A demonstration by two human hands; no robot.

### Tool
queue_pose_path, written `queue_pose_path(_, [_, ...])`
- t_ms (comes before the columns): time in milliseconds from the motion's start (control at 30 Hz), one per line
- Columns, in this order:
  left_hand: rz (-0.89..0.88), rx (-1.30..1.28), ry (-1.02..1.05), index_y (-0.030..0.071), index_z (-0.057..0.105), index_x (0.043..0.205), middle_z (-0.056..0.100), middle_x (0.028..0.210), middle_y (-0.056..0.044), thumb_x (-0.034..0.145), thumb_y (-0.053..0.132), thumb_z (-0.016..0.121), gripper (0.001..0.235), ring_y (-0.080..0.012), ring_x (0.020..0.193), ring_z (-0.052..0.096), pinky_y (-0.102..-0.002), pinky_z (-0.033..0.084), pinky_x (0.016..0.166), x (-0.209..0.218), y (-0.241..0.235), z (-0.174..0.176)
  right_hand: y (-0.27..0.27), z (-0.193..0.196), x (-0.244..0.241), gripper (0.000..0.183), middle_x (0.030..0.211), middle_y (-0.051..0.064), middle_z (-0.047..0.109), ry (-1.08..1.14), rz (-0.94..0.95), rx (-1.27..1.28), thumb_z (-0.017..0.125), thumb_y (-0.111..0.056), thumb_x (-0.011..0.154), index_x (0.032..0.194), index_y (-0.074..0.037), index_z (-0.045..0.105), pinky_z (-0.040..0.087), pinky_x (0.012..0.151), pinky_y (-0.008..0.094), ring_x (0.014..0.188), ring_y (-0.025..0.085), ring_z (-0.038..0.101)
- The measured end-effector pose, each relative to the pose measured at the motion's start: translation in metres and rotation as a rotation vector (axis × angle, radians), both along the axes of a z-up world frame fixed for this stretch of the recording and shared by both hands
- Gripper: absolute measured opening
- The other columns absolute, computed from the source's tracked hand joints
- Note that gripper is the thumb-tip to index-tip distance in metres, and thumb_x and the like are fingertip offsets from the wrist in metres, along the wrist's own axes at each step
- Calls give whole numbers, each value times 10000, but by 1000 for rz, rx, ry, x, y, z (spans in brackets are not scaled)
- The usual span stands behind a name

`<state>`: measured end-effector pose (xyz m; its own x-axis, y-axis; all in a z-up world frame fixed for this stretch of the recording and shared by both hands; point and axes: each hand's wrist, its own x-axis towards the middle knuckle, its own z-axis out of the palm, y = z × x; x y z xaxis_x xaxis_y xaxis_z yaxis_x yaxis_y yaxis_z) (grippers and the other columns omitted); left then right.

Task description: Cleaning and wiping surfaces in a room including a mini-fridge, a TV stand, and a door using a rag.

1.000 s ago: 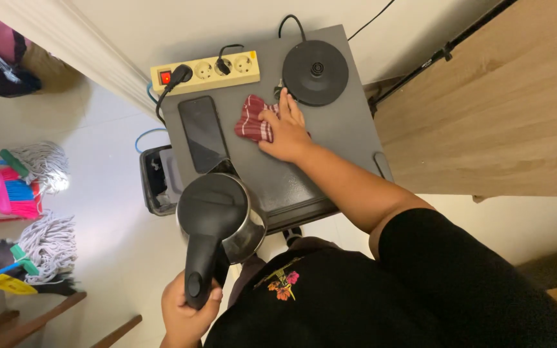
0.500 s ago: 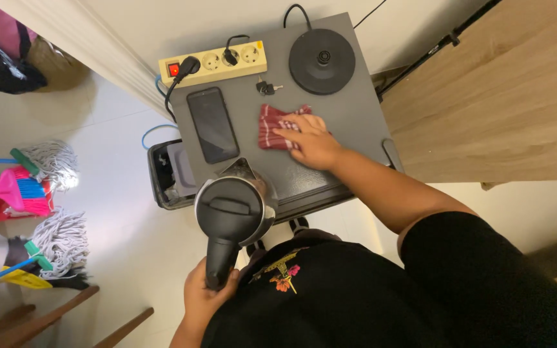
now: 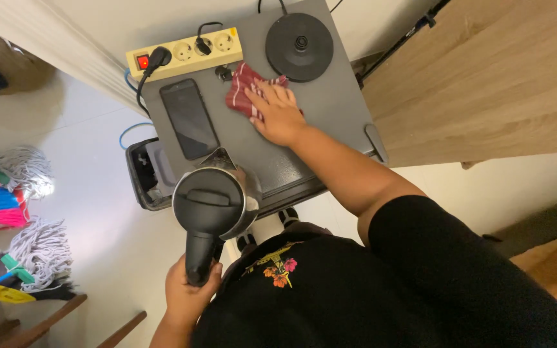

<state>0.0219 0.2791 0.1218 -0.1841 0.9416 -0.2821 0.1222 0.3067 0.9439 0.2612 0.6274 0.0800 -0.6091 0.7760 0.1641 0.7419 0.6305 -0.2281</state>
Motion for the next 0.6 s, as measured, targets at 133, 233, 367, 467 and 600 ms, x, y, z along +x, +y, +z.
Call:
queue_pose_path(133, [4, 10, 75, 49, 675, 871, 694, 732, -37, 749, 116, 816, 198, -138, 661, 634, -288, 521, 660, -4, 6, 15, -23, 13, 58, 669, 1559, 140, 427, -35, 23, -61, 722, -330, 920, 1526, -160, 495, 281, 1152, 533, 1400, 372, 383])
queue_pose_path(233, [7, 10, 157, 52, 675, 930, 700, 740, -38, 727, 138, 817, 263, -138, 648, 647, -290, 521, 659, -4, 6, 14, -16, 17, 119, 647, 1547, 93, 446, -138, -182, -116, 677, -354, 956, 1550, -191, 481, 284, 1201, 506, 1446, 324, 404])
queue_pose_path(367, [29, -2, 166, 52, 678, 926, 694, 737, -52, 735, 170, 835, 274, -152, 643, 633, -297, 513, 650, -3, 2, 7, -8, 14, 136, 631, 1570, 207, 390, -111, -436, -3, 629, -317, 988, 1545, -75, 456, 191, 1196, 564, 1436, 428, 335])
queue_pose_path(467, [52, -41, 163, 51, 676, 912, 683, 724, -54, 741, 176, 838, 267, -156, 632, 617, -301, 505, 639, -1, 3, 8, -31, 3, 105, 599, 1561, 212, 413, -116, -334, 36, 626, -267, 971, 1532, -106, 491, 175, 1226, 570, 1438, 418, 357])
queue_pose_path(600, [95, 20, 149, 56, 676, 889, 660, 718, -44, 763, 169, 818, 221, -144, 637, 598, -294, 489, 638, 2, 5, 5, -78, 24, 67, 551, 1535, 154, 487, -9, 73, -92, 641, -184, 907, 1450, -149, 552, 246, 1222, 541, 1419, 355, 435])
